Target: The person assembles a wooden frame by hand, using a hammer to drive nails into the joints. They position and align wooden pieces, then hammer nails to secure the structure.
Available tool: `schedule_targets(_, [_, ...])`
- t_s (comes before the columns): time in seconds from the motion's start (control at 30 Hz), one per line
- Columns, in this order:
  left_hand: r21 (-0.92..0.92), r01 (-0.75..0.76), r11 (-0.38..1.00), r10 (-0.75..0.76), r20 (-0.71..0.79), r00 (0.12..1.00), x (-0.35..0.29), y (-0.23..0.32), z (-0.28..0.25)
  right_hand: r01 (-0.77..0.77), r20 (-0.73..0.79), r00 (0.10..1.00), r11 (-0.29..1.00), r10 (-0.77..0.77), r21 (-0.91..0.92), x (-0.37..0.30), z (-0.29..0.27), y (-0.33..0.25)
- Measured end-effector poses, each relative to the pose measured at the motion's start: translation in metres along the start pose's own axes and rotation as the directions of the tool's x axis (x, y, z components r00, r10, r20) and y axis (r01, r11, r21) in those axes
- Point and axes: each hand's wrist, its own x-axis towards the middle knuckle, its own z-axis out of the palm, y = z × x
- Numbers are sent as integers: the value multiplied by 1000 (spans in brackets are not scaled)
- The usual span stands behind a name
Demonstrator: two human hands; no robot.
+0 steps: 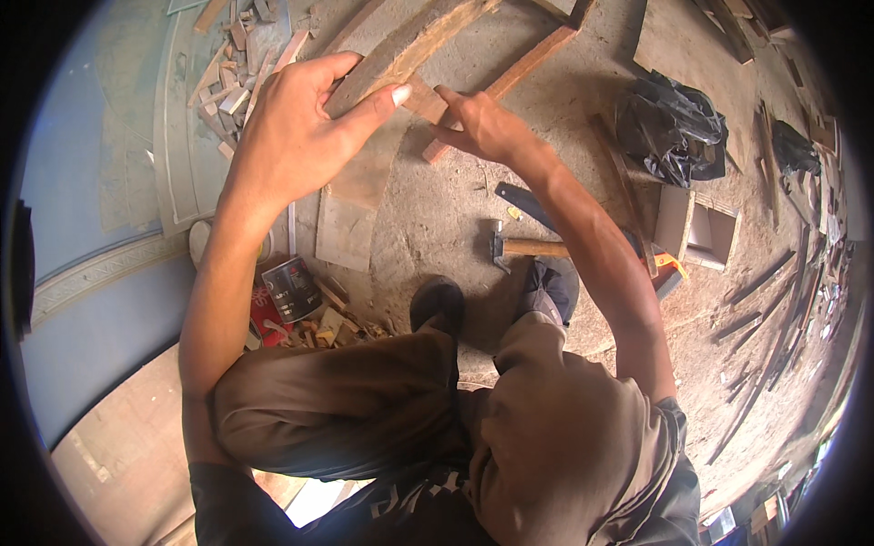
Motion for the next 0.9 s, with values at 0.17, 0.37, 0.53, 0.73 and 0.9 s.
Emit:
schedule_targets(0.17, [14,7,1000,-8,21,1000,0,4,-2,-32,32,999,999,33,-21,2,-13,-1])
schedule_targets(0.37, [60,12,998,-12,10,1000,0,7,-2,-59,80,995,998,58,15,2,-15,-4])
schedule_targets(0.53, [8,10,1000,-10,17,1000,0,5,-2,-110,130,985,993,113,-33,3,-9,-13])
schedule_targets(0.73, [52,-8,999,8,-2,1000,1,-6,0,-136,157,977,990,141,-42,5,-16,-24])
schedule_targets(0.9, [97,-46,994,46,2,999,1,3,-2,-84,117,990,995,79,44,0,-16,-18])
